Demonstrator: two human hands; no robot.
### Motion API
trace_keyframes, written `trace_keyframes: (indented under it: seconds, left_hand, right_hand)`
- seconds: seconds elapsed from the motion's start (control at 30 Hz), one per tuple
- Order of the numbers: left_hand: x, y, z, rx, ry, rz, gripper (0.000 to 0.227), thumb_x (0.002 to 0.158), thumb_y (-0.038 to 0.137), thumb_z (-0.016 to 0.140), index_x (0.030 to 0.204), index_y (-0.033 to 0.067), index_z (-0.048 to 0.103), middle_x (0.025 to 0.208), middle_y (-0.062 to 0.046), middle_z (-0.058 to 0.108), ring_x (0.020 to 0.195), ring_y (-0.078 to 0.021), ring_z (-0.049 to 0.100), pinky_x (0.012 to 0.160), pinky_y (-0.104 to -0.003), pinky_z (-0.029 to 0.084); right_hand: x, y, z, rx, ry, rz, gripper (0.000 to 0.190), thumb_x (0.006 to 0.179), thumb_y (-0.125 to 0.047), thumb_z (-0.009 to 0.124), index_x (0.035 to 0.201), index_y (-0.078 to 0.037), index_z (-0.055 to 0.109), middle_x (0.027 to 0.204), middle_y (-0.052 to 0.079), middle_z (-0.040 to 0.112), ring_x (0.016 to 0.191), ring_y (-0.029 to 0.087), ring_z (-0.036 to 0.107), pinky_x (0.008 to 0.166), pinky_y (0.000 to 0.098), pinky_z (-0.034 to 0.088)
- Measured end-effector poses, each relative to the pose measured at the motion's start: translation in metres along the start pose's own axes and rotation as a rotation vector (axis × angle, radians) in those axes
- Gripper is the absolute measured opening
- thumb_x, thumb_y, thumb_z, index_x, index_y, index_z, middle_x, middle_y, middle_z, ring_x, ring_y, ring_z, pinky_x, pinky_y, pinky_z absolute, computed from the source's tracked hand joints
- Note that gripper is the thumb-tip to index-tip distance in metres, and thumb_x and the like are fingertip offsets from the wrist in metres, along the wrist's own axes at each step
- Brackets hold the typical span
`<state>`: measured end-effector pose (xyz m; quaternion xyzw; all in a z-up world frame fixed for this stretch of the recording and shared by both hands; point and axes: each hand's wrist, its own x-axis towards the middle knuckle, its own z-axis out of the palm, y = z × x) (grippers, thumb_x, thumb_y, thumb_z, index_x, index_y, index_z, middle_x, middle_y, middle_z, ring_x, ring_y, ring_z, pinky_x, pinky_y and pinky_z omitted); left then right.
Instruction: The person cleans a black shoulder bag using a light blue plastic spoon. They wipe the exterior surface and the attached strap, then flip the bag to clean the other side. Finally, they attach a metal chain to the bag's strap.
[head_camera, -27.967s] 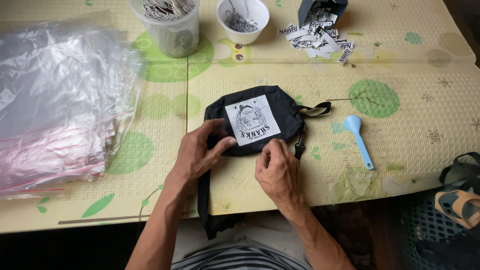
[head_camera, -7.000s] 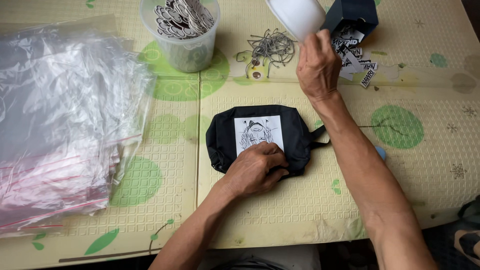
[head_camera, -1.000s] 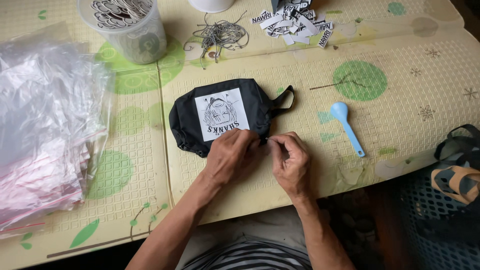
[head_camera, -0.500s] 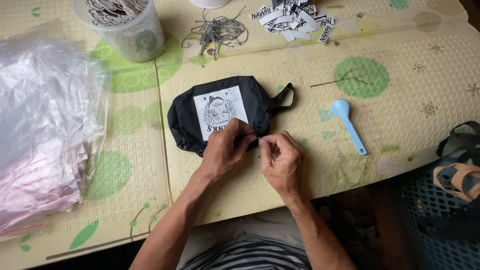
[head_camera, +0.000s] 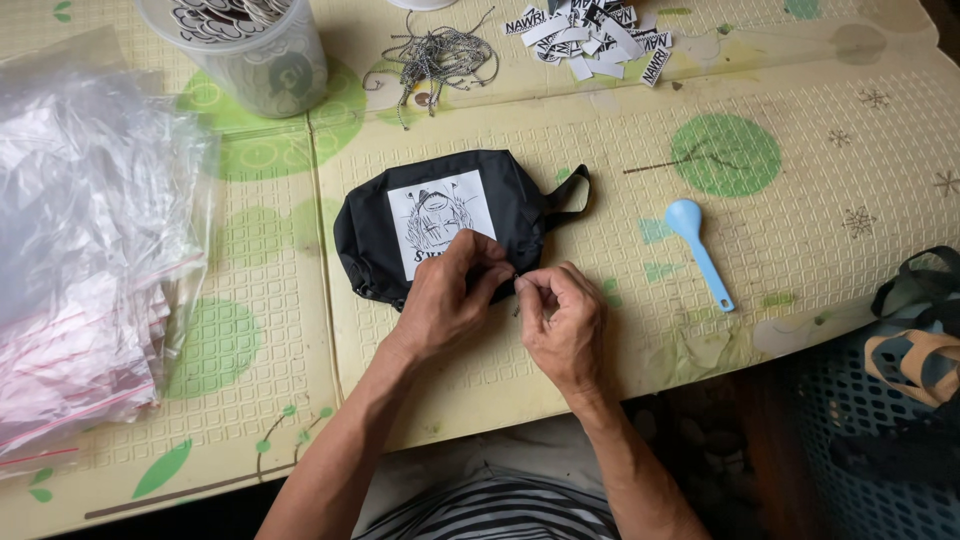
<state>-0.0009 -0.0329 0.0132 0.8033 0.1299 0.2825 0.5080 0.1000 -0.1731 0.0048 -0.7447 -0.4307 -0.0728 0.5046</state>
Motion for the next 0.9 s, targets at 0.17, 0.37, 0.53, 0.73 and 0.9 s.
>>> trace_keyframes:
  seconds: [0.17, 0.37, 0.53, 0.73, 0.9]
  left_hand:
    - [0.0022, -0.0019, -0.0003, 0.037, -0.035, -0.032, 0.023, 0.088, 0.008, 0.073, 0.108, 0.0085, 0.061, 0.088, -0.011, 0.078, 0.086, -0.0340, 0.077, 0.075, -0.046, 0.059]
    - [0.0016, -0.0002, -0.0011, 0.029, -0.055, -0.058, 0.023, 0.089, 0.008, 0.071, 0.109, 0.0082, 0.060, 0.089, -0.012, 0.078, 0.086, -0.0343, 0.077, 0.073, -0.046, 0.059]
    - [0.0013, -0.0020, -0.0033, 0.034, -0.083, -0.057, 0.026, 0.087, 0.008, 0.071, 0.110, 0.0089, 0.061, 0.090, -0.010, 0.078, 0.087, -0.0337, 0.077, 0.074, -0.045, 0.059]
    - [0.0005, 0.0013, -0.0045, -0.032, -0.091, -0.047, 0.026, 0.085, 0.002, 0.069, 0.110, 0.0060, 0.062, 0.089, -0.012, 0.077, 0.086, -0.0345, 0.077, 0.074, -0.045, 0.059]
    - [-0.0007, 0.0047, -0.0079, -0.039, -0.109, -0.036, 0.030, 0.082, 0.001, 0.071, 0.110, 0.0056, 0.062, 0.090, -0.011, 0.077, 0.088, -0.0326, 0.077, 0.078, -0.045, 0.060]
  right_hand:
    - [0.0007, -0.0032, 0.0002, 0.047, 0.009, 0.092, 0.013, 0.088, -0.008, 0.071, 0.075, -0.009, 0.069, 0.062, 0.006, 0.057, 0.057, 0.020, 0.063, 0.056, 0.0288, 0.054]
    - [0.0007, -0.0007, 0.0016, 0.055, 0.005, 0.150, 0.013, 0.086, -0.009, 0.070, 0.073, -0.010, 0.069, 0.060, 0.005, 0.058, 0.056, 0.017, 0.062, 0.055, 0.0286, 0.054]
    - [0.0005, 0.0012, 0.0015, 0.039, -0.003, 0.100, 0.013, 0.083, -0.008, 0.069, 0.071, -0.010, 0.068, 0.059, 0.005, 0.056, 0.054, 0.017, 0.060, 0.055, 0.0283, 0.053]
    - [-0.0006, -0.0012, -0.0034, 0.001, -0.040, 0.013, 0.015, 0.086, -0.007, 0.070, 0.072, -0.010, 0.066, 0.062, 0.006, 0.056, 0.058, 0.021, 0.063, 0.058, 0.0309, 0.053]
    - [-0.0023, 0.0020, -0.0020, -0.046, -0.044, -0.052, 0.015, 0.085, -0.009, 0.072, 0.072, -0.013, 0.065, 0.063, 0.003, 0.055, 0.058, 0.020, 0.062, 0.060, 0.0301, 0.053]
